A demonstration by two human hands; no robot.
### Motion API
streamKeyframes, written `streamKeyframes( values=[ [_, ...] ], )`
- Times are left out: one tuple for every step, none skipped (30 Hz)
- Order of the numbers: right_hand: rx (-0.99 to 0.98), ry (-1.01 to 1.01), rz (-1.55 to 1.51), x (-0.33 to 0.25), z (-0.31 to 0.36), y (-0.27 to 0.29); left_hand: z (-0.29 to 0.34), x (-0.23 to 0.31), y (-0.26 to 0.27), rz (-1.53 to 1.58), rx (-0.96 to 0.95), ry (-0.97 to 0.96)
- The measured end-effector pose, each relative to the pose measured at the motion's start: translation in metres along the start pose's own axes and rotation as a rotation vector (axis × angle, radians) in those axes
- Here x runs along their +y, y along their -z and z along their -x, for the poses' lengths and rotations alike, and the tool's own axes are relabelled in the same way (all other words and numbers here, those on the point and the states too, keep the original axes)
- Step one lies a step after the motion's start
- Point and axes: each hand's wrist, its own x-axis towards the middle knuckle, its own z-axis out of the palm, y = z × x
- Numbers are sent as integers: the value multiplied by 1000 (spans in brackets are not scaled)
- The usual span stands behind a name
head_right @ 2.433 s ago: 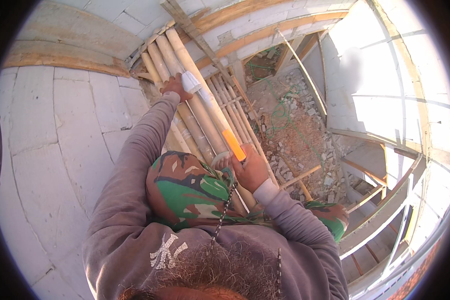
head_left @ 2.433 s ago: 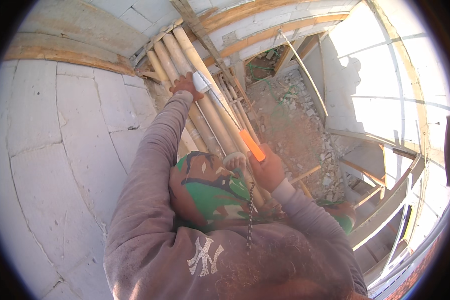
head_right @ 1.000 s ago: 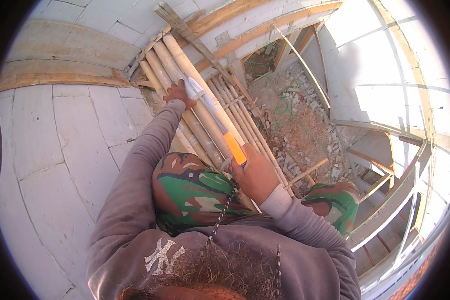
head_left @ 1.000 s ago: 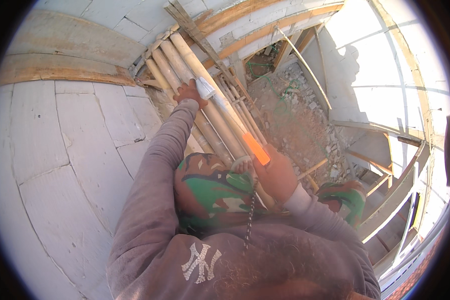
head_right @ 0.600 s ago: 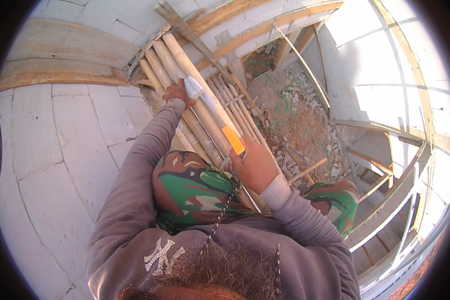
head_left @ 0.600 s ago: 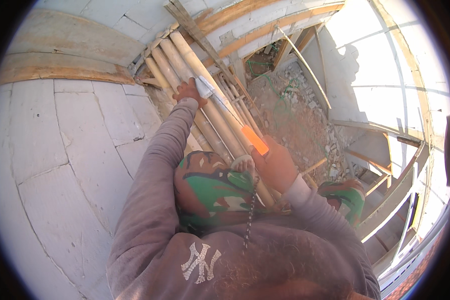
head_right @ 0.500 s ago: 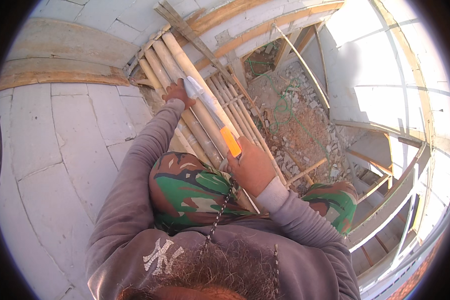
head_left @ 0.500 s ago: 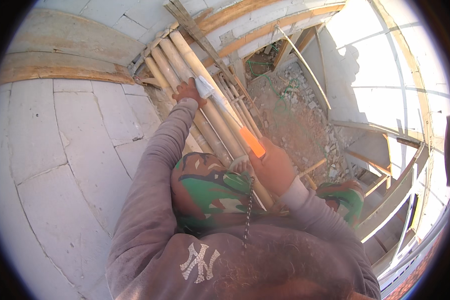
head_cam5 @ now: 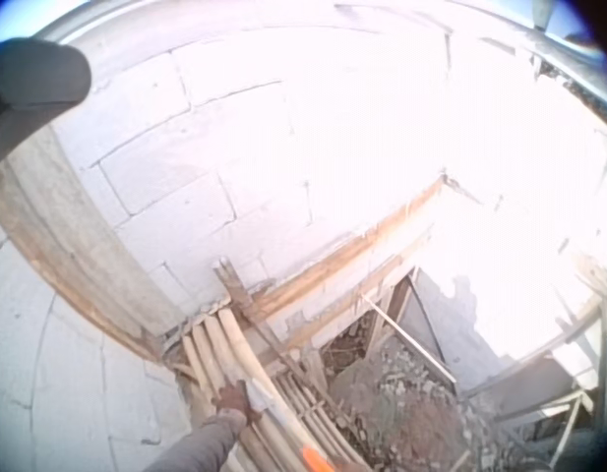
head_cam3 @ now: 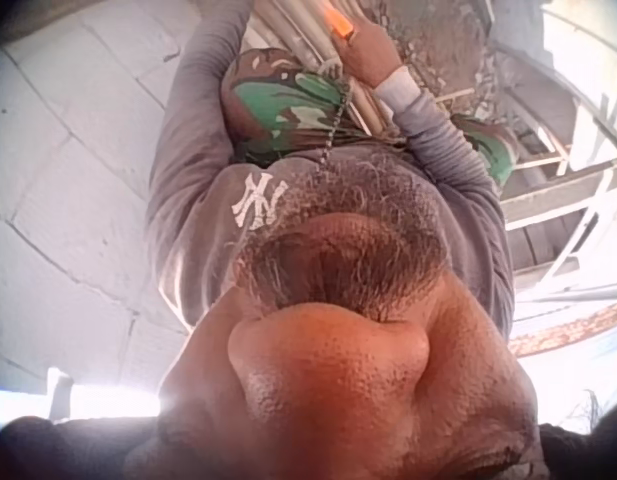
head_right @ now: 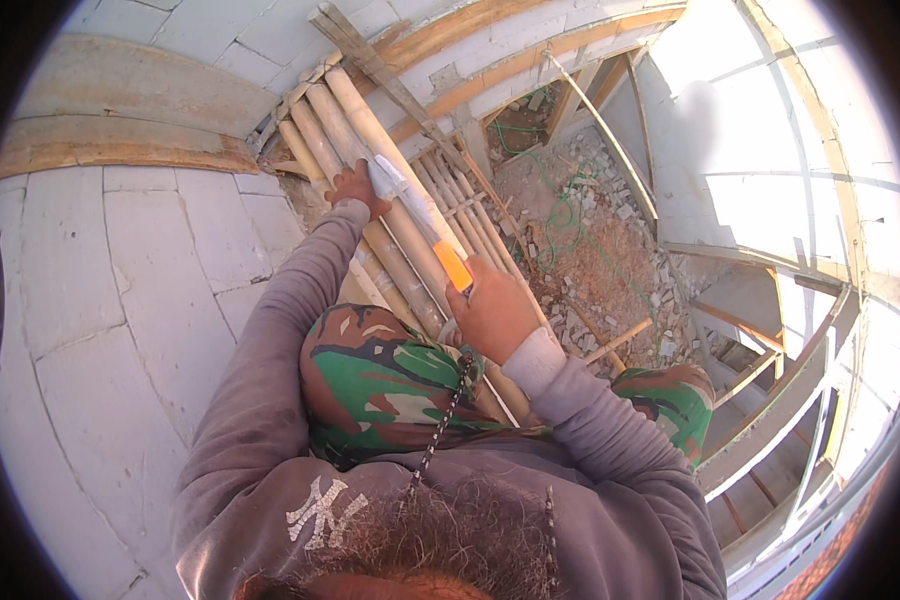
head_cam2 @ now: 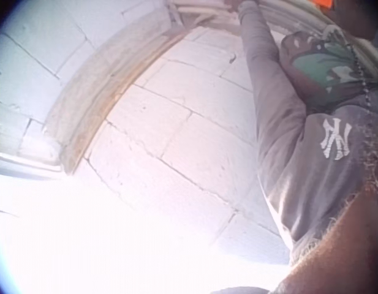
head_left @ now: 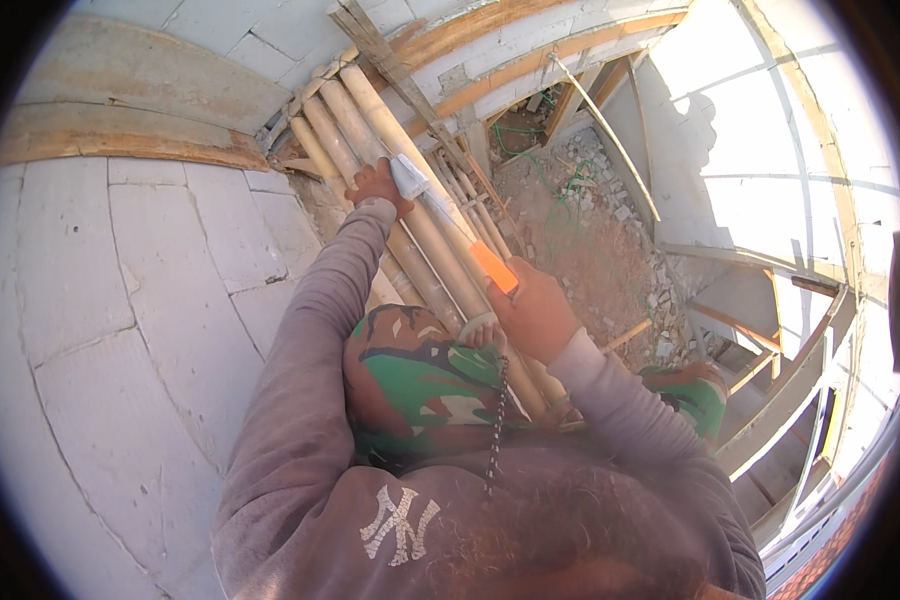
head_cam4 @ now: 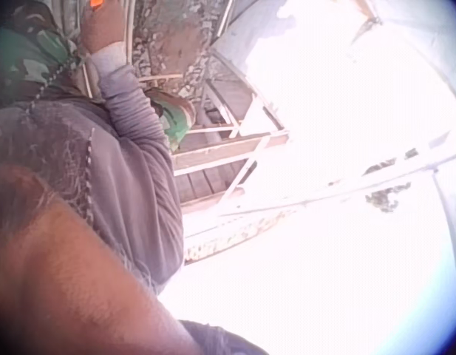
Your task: The person uses a hand saw to cut a piece of metal, then aligns and fits the metal beam onto the structural frame of a roof.
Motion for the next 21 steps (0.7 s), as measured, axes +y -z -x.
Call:
streamKeyframes(
  values=[
    [26,14,-4,0,-22,-9,0,1,-1,-2,7,-3],
    [58,28,-5,2,-44,-16,-2,6,0,0,18,-12],
    [81,41,-5,1,-53,-19,-2,7,-2,3,22,-13],
    [64,16,-10,2,-49,-19,-3,7,-1,13,22,-11],
    [29,-22,-16,1,-34,-18,2,2,-9,22,1,-3],
    [14,-36,-20,-6,-26,-11,-3,0,-3,35,10,6],
    [21,-25,-38,-7,-10,-1,-6,-2,2,30,38,2],
    [16,-31,-56,-3,20,10,-3,-4,-5,23,44,-3],
    [25,-23,-74,-1,31,17,-5,-4,-2,16,71,-9],
    [16,-17,-72,-1,31,18,-6,-7,0,19,73,-4],
    [9,-25,-70,-1,34,19,-2,-7,-3,21,65,-10],
    [0,-31,-67,0,37,20,1,-7,-6,23,57,-14],
    [24,-17,-38,5,21,11,1,-4,-7,23,53,-15],
    [56,-3,-13,14,-8,-3,1,4,-4,18,56,-24],
    [84,14,12,15,-31,-13,-1,8,-2,14,58,-26],
    [58,-8,11,6,-39,-14,-2,10,-1,10,35,-20],
    [28,-27,8,-5,-45,-16,-2,8,0,4,12,-10],
    [-1,-48,5,-12,-45,-15,-1,6,0,-2,-12,-1],
    [-19,-63,11,-11,-34,-12,1,5,-2,2,-15,2],
    [-32,-72,19,-9,-17,-7,-1,2,2,9,-10,7],
    [-46,-87,27,-6,2,-2,-2,1,3,14,-11,8]
  ],
)
